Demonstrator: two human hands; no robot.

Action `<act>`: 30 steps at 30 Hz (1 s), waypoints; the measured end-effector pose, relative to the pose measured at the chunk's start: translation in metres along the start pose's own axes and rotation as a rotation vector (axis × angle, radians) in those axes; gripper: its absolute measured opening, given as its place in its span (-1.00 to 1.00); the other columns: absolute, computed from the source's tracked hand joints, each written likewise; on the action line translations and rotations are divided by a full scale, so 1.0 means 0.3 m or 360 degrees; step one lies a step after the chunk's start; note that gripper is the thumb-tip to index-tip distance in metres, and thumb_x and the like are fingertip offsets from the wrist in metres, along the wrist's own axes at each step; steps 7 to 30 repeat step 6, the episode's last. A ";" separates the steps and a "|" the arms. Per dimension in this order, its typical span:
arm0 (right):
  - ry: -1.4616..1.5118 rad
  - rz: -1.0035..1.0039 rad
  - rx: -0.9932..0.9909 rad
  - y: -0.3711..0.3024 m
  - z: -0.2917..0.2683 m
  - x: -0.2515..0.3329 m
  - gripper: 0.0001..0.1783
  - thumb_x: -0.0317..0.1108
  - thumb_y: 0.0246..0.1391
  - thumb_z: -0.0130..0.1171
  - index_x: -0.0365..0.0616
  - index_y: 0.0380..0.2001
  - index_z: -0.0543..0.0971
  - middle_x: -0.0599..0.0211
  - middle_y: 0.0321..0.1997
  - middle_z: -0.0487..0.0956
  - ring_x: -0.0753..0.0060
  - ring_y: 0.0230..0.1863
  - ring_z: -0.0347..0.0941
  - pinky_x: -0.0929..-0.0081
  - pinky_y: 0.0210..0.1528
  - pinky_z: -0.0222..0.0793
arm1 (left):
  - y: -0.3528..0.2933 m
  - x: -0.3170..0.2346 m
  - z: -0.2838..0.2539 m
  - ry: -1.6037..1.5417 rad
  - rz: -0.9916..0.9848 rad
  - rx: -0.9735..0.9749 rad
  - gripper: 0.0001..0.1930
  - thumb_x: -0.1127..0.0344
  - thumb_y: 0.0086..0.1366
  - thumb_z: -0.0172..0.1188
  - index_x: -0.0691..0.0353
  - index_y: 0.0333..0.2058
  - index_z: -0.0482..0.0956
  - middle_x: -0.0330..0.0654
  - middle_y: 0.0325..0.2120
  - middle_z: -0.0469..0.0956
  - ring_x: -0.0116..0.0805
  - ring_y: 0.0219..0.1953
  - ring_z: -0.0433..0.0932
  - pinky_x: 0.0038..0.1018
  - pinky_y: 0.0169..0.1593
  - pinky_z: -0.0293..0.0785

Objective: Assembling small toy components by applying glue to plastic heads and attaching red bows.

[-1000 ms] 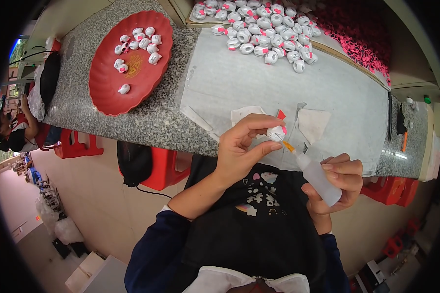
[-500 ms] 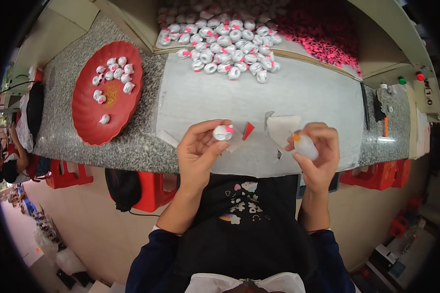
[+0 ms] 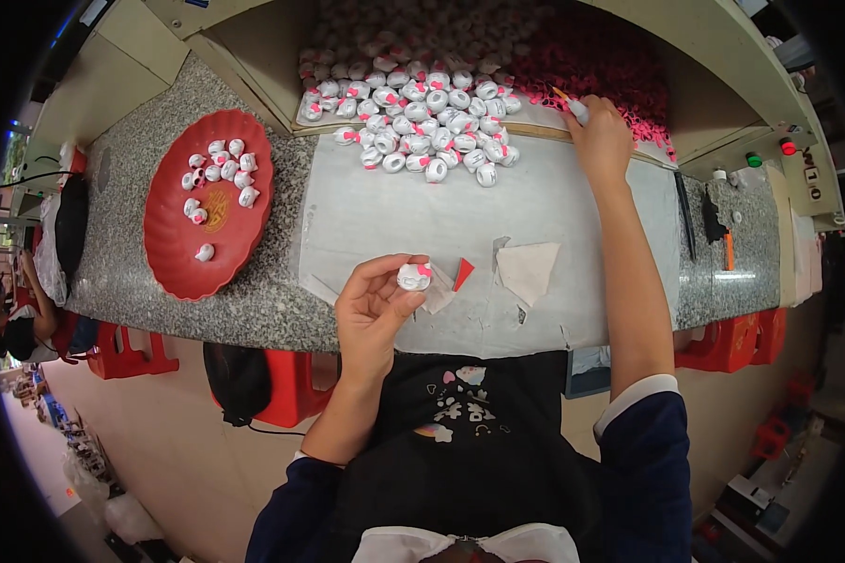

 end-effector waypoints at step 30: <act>0.0976 0.0563 0.0554 -0.056 0.001 -0.031 -0.84 -0.30 -0.22 0.15 -0.05 -0.46 0.51 0.28 -0.34 0.51 0.35 -0.42 0.44 0.42 -0.39 0.35 | -0.001 0.001 -0.011 -0.0016 -0.0006 0.0016 -0.63 0.61 -0.05 0.10 0.34 -0.20 0.28 0.00 -0.22 0.37 -0.35 -0.17 0.37 -0.56 -0.10 0.27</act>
Point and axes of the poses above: each hand's wrist, its own y-axis towards the middle knuckle, its own z-axis out of the palm, x = y × z, the point moved 5 cm from there along y, towards the middle knuckle
